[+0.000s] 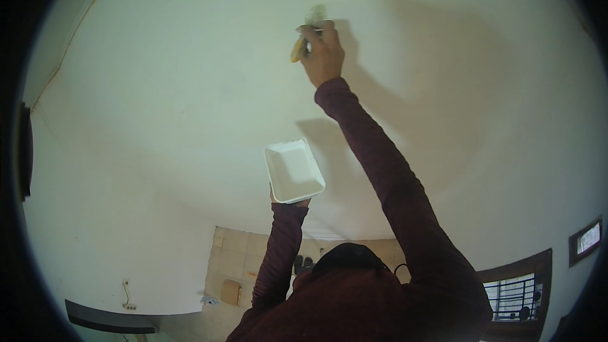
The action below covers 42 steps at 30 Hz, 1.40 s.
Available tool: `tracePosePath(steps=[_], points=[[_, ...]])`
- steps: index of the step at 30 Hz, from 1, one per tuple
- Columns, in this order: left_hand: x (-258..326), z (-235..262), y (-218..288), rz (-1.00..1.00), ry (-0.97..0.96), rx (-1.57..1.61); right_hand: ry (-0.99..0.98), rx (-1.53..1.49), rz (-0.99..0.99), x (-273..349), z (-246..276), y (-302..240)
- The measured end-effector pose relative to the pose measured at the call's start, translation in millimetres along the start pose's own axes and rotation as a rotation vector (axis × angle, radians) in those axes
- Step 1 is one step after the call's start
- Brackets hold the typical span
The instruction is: The person paints a ceiling using a paintbrush and a small paint tray. They repeatedly dip the brush into the tray and apply white paint to the ceiling surface in steady strokes, working across different sections.
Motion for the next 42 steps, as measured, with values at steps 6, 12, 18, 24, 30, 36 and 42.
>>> tracePosePath(steps=[6, 12, 18, 24, 30, 36, 42], points=[[-6, -1, -2, 0.016, -0.046, 0.016, -0.162, -0.073, 0.014, 11, -44, -23], [-13, 2, -2, 0.035, -0.044, 0.021, 0.032, -0.339, -0.043, -9, 6, 25], [-17, 14, -3, 0.042, -0.03, 0.043, 0.207, -0.118, -0.038, -18, 90, 85], [-18, 9, -7, 0.067, -0.047, 0.077, 0.183, 0.189, -0.006, 0, 86, 50], [-27, 28, -8, -0.012, -0.059, -0.005, -0.013, 0.023, -0.056, 29, -7, 18], [-27, 45, -8, -0.049, -0.051, -0.099, -0.111, -0.145, -0.09, 44, -52, -1], [-33, 48, -10, -0.037, -0.028, -0.07, -0.052, -0.322, -0.116, 41, -10, 33]])
Point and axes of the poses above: each hand's wrist, its own x-axis away from the middle knuckle, its own z-axis out of the back of the hand, y = z × x, the point moved 7 cm from there along -x, towards the middle knuckle, and after that the axes turned 1 degree about -z, right-handed, at the moved point
